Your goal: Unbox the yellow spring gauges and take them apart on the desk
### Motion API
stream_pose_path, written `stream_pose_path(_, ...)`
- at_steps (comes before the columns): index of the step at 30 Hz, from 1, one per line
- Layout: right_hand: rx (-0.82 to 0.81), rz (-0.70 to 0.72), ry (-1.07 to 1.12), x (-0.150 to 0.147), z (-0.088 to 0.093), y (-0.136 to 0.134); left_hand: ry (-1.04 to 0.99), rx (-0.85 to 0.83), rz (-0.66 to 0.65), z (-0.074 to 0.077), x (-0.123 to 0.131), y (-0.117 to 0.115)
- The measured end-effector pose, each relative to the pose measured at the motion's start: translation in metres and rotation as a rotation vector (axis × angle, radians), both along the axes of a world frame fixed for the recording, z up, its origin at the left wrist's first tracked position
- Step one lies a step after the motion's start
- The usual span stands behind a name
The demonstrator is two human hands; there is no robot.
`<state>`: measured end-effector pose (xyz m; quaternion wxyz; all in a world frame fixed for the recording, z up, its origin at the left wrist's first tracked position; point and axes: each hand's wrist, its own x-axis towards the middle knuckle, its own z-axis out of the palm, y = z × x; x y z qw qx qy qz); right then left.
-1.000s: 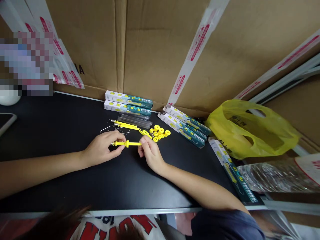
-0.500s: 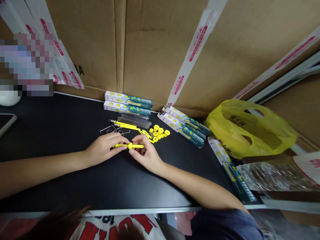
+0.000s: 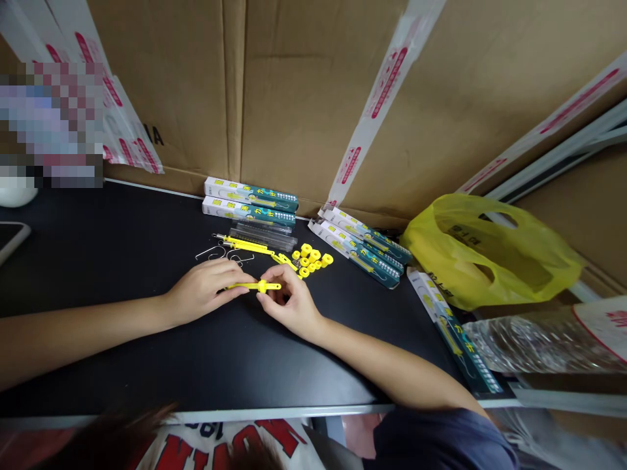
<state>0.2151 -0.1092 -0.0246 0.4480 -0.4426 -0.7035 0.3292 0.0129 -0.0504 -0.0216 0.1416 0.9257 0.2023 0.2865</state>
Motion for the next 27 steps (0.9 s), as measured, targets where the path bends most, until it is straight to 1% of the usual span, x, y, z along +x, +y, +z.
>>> stream_pose_path(8,0.115,-0.043,-0.084,0.015,0.013,0.001,-0.089,0.009,0.052,0.002,-0.001,-0.001)
stream_pose_path(15,0.187,-0.051,-0.055,0.025,0.02,0.006,-0.147,-0.02,0.073,0.004,-0.001,-0.001)
stream_pose_path(17,0.175,-0.072,-0.025,0.029,0.024,0.009,-0.177,-0.016,0.074,0.005,0.0,-0.001)
stream_pose_path(21,0.098,-0.181,0.014,0.041,0.032,0.016,-0.233,0.002,0.089,0.005,0.0,-0.001)
stream_pose_path(24,0.101,-0.239,-0.019,0.053,0.031,0.021,-0.236,0.011,0.095,0.005,-0.001,-0.001)
stream_pose_path(27,0.074,-0.242,-0.11,0.065,0.027,0.022,-0.228,0.007,0.087,0.005,-0.001,-0.002)
